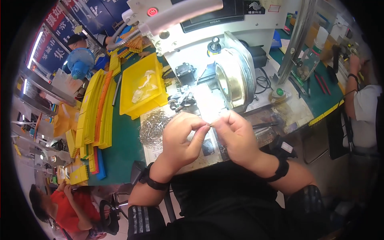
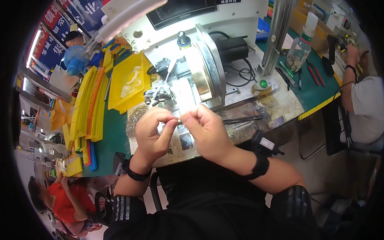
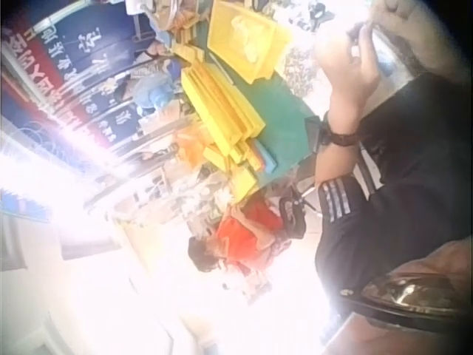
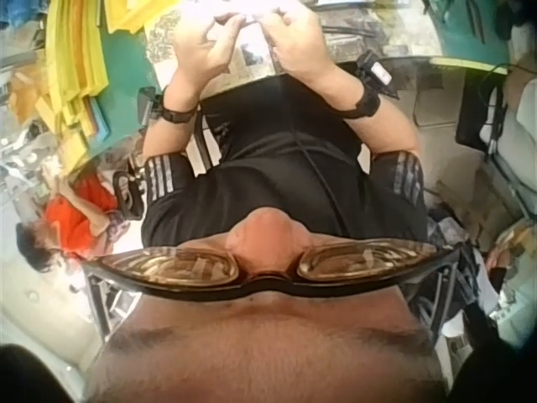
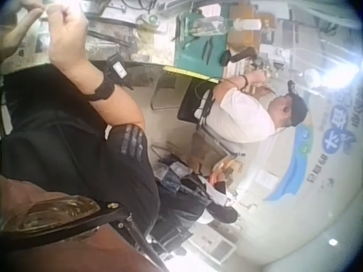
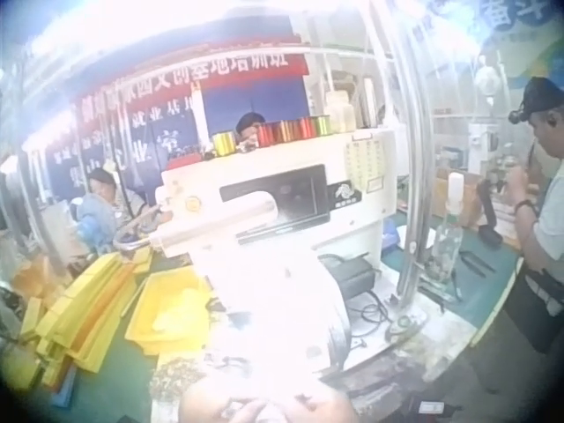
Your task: The person is using an assembly machine and glue to connect small metal components at a workbench.
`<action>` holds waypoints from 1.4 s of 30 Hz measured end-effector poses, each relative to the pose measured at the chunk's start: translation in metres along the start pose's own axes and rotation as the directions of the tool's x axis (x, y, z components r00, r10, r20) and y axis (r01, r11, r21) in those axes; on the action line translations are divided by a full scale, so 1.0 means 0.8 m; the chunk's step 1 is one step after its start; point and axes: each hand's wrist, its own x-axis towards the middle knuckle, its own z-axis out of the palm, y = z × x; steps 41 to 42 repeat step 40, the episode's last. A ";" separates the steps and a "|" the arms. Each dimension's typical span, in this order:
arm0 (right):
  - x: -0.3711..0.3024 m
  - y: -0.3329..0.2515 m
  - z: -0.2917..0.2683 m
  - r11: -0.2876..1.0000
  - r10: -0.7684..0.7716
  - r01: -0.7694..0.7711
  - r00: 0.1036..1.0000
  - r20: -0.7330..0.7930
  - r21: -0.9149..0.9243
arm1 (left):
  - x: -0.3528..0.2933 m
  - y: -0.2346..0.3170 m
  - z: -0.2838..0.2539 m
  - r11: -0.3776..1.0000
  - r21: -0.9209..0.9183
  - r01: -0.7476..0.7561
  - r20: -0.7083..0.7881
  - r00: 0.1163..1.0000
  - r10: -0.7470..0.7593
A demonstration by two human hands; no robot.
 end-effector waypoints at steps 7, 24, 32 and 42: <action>0.017 -0.036 -0.014 0.476 -0.580 0.604 0.762 0.289 -0.639 | 0.000 0.004 0.003 0.994 0.029 -0.103 -0.046 0.994 0.104; 0.012 -0.062 -0.176 0.510 -0.571 0.355 0.821 0.000 -0.784 | -0.023 0.006 0.000 0.979 0.205 0.006 -0.059 0.998 0.006; 0.131 -0.252 -0.349 0.279 -0.705 -0.190 0.626 -0.335 -0.941 | -0.013 0.002 0.019 0.997 0.079 0.024 -0.032 0.999 -0.021; 0.118 -0.238 -0.296 0.473 -0.830 -0.009 0.329 -0.449 -0.881 | -0.006 -0.016 0.019 0.998 0.041 -0.041 0.002 0.999 0.041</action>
